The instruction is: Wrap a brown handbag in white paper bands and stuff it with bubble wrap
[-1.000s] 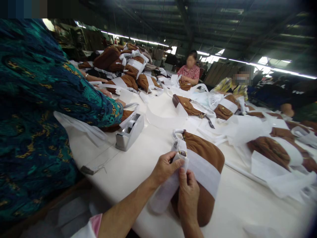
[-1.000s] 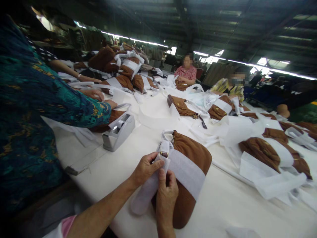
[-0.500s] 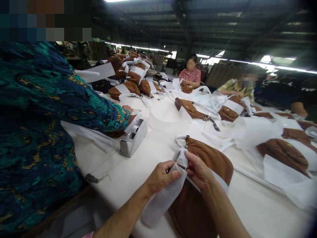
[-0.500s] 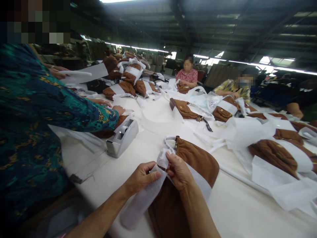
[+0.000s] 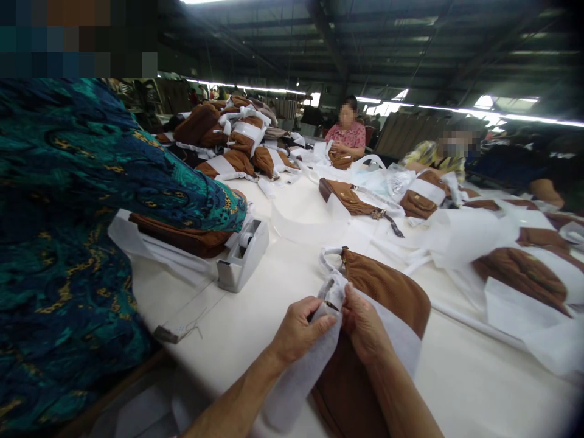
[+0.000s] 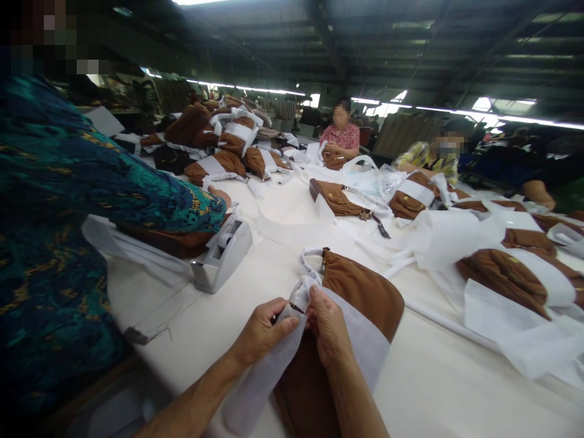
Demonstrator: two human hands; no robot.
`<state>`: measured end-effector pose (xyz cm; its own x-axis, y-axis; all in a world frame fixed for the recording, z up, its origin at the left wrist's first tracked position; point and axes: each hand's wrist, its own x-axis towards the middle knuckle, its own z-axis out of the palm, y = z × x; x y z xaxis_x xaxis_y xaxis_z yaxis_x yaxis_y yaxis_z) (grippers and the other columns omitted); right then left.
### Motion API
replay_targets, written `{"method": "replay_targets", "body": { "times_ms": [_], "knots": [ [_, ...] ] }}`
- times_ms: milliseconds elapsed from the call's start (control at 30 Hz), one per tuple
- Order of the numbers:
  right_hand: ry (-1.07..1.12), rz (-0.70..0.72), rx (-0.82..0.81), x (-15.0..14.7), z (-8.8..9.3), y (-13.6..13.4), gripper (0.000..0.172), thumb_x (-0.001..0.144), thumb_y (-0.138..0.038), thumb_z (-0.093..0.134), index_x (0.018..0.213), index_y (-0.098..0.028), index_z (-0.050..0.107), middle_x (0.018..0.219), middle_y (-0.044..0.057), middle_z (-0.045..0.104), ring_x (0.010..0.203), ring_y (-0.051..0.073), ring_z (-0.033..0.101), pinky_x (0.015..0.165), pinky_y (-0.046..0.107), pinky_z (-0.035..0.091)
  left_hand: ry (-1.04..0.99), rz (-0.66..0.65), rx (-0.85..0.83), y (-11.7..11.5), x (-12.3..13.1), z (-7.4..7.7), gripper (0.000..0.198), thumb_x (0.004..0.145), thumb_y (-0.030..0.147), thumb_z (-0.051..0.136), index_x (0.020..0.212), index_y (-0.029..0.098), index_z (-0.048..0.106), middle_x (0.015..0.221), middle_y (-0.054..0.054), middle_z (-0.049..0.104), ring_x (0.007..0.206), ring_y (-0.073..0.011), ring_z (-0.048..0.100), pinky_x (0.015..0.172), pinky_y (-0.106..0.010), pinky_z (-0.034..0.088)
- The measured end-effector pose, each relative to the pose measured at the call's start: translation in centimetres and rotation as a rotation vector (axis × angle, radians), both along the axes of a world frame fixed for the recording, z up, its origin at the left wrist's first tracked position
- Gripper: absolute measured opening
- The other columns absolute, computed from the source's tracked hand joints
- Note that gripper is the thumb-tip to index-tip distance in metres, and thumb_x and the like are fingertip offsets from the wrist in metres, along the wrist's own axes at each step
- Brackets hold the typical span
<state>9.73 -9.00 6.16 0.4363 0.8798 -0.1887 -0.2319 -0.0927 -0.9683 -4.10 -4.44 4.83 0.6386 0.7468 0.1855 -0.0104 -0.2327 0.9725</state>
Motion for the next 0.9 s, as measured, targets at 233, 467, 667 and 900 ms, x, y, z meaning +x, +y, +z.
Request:
{"method": "replay_targets", "body": {
  "times_ms": [233, 467, 667, 900],
  "knots": [
    [-1.074, 0.044, 0.250, 1.8, 4.7, 0.8, 0.036, 0.082, -0.035, 0.051, 0.115, -0.019, 0.054, 0.101, 0.007, 0.060, 0.068, 0.015, 0.054, 0.067, 0.029, 0.045, 0.013, -0.030, 0.119, -0.3, 0.3, 0.3, 0.024, 0.082, 0.037, 0.053, 0.083, 0.014, 0.060, 0.075, -0.001, 0.051, 0.074, -0.0138, 0.046, 0.069, -0.023, 0.034],
    [-1.056, 0.194, 0.303, -0.2, 5.5, -1.0, 0.011, 0.082, -0.018, 0.052, 0.085, -0.019, 0.062, 0.077, 0.001, 0.061, 0.071, 0.014, 0.056, 0.065, 0.024, 0.043, -0.026, -0.007, -0.023, 0.0, 0.2, 0.0, 0.025, 0.081, 0.038, 0.054, 0.082, 0.013, 0.058, 0.073, 0.000, 0.050, 0.071, -0.0124, 0.044, 0.066, -0.021, 0.035],
    [-0.821, -0.076, 0.228, -1.4, 0.5, -3.4, 0.010, 0.084, -0.026, 0.052, 0.086, -0.019, 0.060, 0.078, 0.001, 0.061, 0.072, 0.015, 0.057, 0.067, 0.026, 0.044, -0.068, -0.039, -0.214, 0.2, 0.2, -0.4, 0.027, 0.079, 0.039, 0.056, 0.081, 0.013, 0.056, 0.070, 0.002, 0.048, 0.064, -0.0092, 0.040, 0.057, -0.018, 0.034],
    [-0.729, -0.093, 0.326, -2.1, -0.6, -3.2, 0.016, 0.084, -0.020, 0.050, 0.091, -0.022, 0.064, 0.089, 0.003, 0.056, 0.083, 0.015, 0.055, 0.073, 0.027, 0.045, -0.091, -0.014, -0.321, 0.1, 0.3, -0.6, 0.030, 0.075, 0.043, 0.060, 0.084, 0.014, 0.058, 0.070, 0.002, 0.051, 0.060, -0.0083, 0.042, 0.053, -0.016, 0.036]
  ]
}}
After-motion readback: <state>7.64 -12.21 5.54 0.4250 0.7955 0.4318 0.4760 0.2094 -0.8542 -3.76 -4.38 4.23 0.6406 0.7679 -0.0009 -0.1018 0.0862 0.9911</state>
